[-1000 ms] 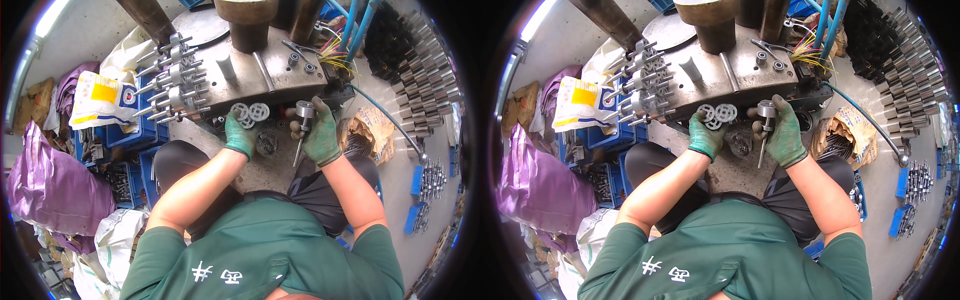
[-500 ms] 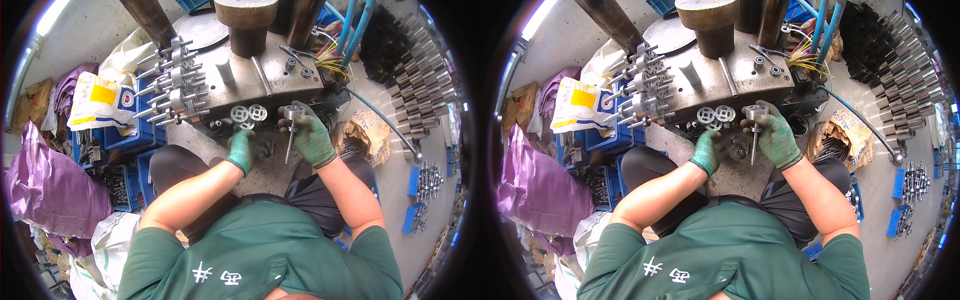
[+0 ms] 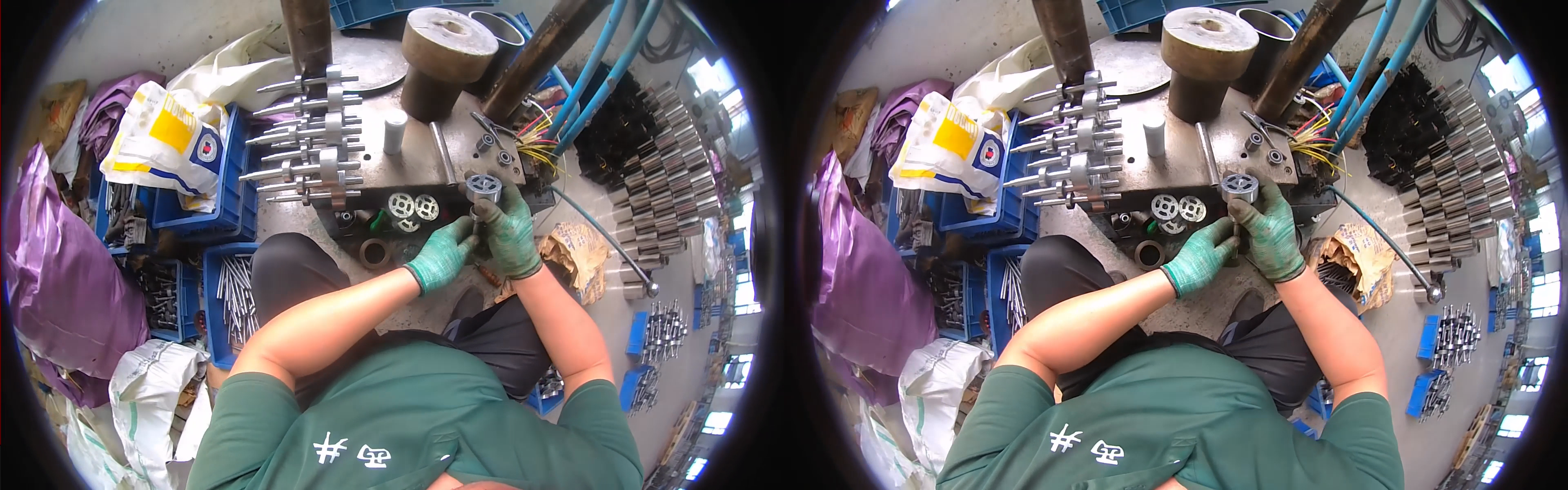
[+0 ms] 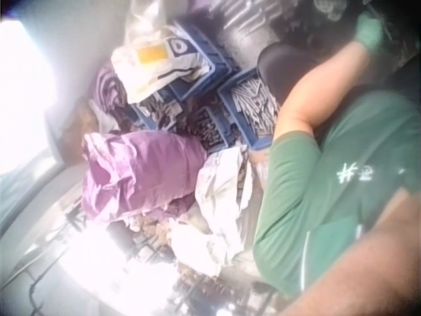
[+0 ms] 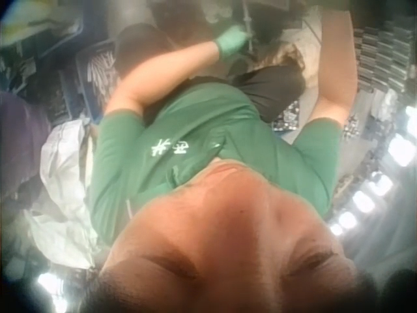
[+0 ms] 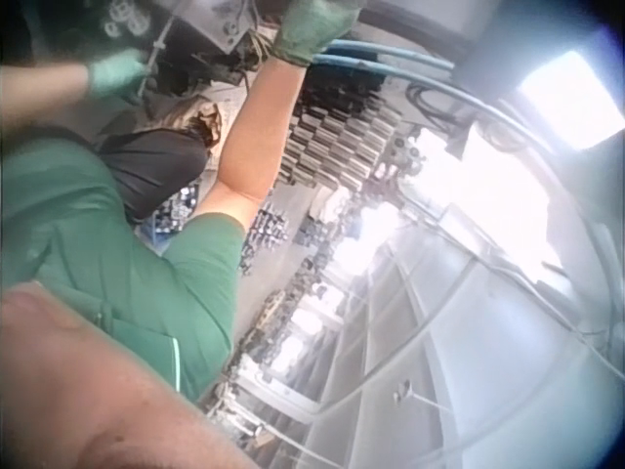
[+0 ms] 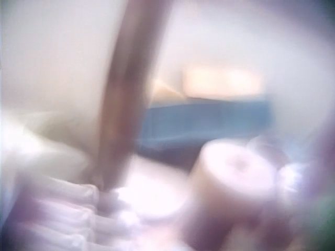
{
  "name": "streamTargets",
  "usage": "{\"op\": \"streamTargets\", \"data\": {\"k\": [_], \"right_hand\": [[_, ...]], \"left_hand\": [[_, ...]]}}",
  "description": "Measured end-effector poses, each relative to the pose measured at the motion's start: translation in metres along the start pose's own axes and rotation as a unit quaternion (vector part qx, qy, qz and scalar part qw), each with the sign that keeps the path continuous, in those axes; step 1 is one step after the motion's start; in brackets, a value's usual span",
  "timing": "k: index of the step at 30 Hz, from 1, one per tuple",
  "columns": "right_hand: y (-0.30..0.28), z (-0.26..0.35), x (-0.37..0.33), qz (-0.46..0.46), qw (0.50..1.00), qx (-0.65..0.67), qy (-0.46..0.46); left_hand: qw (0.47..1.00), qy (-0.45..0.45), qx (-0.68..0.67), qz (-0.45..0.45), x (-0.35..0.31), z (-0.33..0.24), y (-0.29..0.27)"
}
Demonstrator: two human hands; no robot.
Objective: The person assembles metal components by placing round metal pieces onto a vertical rod and using a handheld metal tool to fit smaller pins or parts into the assembly.
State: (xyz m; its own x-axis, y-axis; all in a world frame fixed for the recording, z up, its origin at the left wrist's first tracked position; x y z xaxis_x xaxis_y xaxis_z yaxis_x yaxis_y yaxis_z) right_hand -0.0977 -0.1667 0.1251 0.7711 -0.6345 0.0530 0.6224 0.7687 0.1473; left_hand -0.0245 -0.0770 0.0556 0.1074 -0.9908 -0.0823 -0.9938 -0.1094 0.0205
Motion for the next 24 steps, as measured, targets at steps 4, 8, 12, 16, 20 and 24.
{"op": "streamTargets", "data": {"k": [4, 8, 12, 16, 20, 24], "right_hand": [[0.009, 0.021, 0.019, 0.051, 0.998, -0.011, -0.021], [0.023, 0.054, 0.026, 0.050, 0.983, -0.137, -0.115], [0.043, 0.099, 0.052, 0.022, 0.987, -0.015, -0.160], [0.032, 0.147, 0.092, 0.002, 0.959, -0.229, -0.169], [0.031, 0.186, 0.142, -0.019, 0.906, -0.388, -0.166], [0.030, 0.202, 0.191, -0.020, 0.821, -0.534, -0.203]], "left_hand": [[1.000, 0.014, -0.011, 0.005, 0.006, -0.017, -0.011], [0.998, 0.032, -0.044, 0.013, 0.009, -0.020, -0.008], [0.995, -0.022, -0.083, 0.052, 0.012, 0.021, 0.015], [0.918, -0.189, -0.340, 0.073, -0.004, 0.032, 0.034], [0.890, -0.216, -0.401, 0.024, -0.007, 0.028, 0.023], [0.887, -0.227, -0.401, 0.019, -0.002, 0.028, 0.018]]}}
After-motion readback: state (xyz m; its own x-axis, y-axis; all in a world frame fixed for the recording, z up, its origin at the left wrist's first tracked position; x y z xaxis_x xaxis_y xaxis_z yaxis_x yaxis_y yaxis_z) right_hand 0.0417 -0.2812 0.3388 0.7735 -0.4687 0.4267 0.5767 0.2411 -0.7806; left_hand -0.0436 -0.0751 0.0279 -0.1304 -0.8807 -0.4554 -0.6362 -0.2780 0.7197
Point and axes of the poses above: each hand's wrist, its own x-axis towards the middle knuckle, its own y-axis out of the palm, z = x × y, the point moved 6 cm from there along x, towards the middle knuckle, and after that the axes turned 5 degrees about z, right-handed, at the moved point
